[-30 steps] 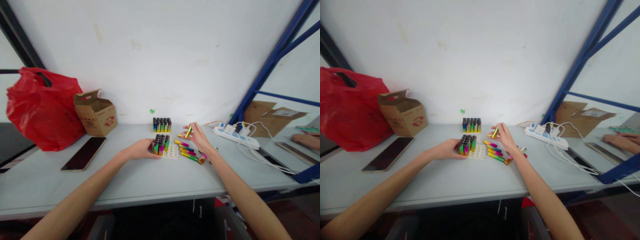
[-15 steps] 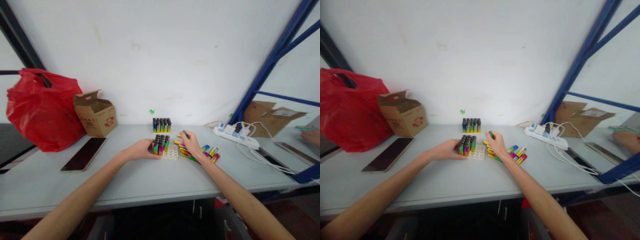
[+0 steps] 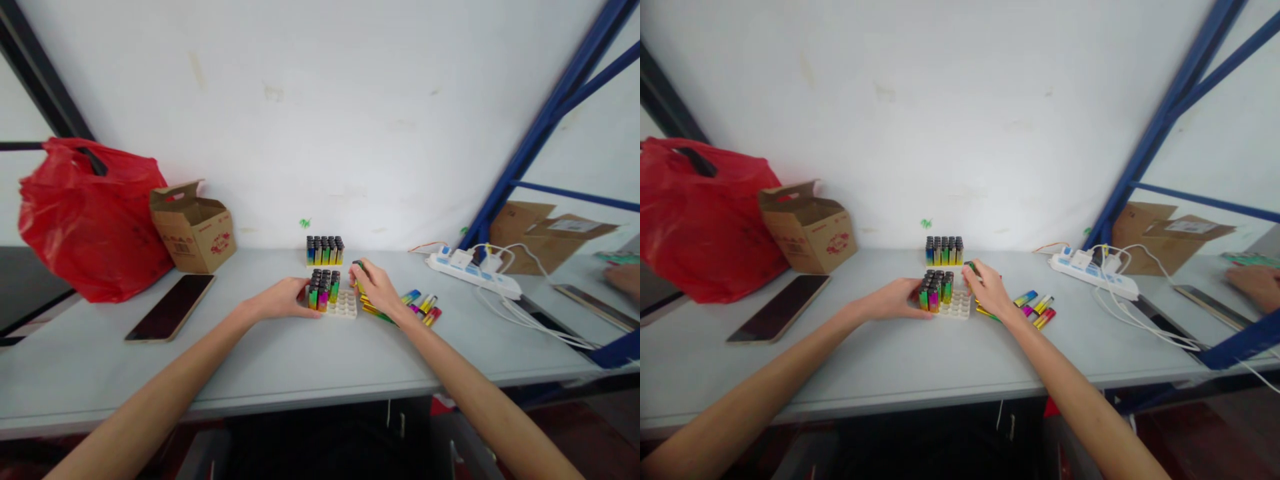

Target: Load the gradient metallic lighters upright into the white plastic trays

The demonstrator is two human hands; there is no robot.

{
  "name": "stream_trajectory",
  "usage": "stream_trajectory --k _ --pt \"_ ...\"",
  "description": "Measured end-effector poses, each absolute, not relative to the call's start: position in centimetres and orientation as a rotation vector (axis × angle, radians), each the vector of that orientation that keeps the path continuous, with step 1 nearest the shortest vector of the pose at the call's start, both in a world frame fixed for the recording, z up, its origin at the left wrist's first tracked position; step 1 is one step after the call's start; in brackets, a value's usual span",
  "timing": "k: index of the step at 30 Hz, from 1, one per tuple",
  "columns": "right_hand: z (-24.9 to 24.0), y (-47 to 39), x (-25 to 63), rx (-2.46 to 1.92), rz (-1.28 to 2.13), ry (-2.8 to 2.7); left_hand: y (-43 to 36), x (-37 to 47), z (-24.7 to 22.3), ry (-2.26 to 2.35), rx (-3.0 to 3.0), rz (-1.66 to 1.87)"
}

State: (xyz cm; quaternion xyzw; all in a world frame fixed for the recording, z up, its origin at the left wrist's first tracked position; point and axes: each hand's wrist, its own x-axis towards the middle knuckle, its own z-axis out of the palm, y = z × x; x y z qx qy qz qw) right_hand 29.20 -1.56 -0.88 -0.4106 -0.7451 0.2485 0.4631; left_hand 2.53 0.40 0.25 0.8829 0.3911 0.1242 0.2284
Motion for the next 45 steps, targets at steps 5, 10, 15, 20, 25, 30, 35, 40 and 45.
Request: stream_trajectory --k 5,10,15,20,25,30,35,40,45 --pt "-0.5 -2.1 28.8 -1.03 0.309 -2.118 0.3 2.6 0.3 1.055 2.403 0.359" --pt "-1.2 -2.0 28.4 -1.042 0.409 -2.157 0.3 2.6 0.3 1.049 2.403 0.362" --pt "-1.6 -1.8 28.3 -1.013 0.25 -2.282 0.3 2.6 0.2 1.072 2.418 0.36" --pt "-1.8 -1.8 28.0 -1.096 0.034 -2.438 0.2 2.6 0.5 1.083 2.42 0.359" --pt "-1.2 -1.9 28.3 -1.178 0.066 -2.456 0.2 2.6 0.5 1.095 2.417 0.336" --pt "-1.3 -0.1 31.7 -1.308 -0.081 -2.273 0.2 2.6 0.5 1.093 2.396 0.325" --pt "-3.4 3.0 36.9 -1.533 -0.19 -2.179 0.2 2.6 0.5 1.09 2.392 0.323" --pt "-4.5 4.5 38.9 -1.497 0.024 -2.206 0.3 2.5 0.4 1.107 2.401 0.321" --pt "-4.0 4.5 37.8 -1.388 0.279 -1.888 0.3 2.5 0.5 1.087 2.393 0.328"
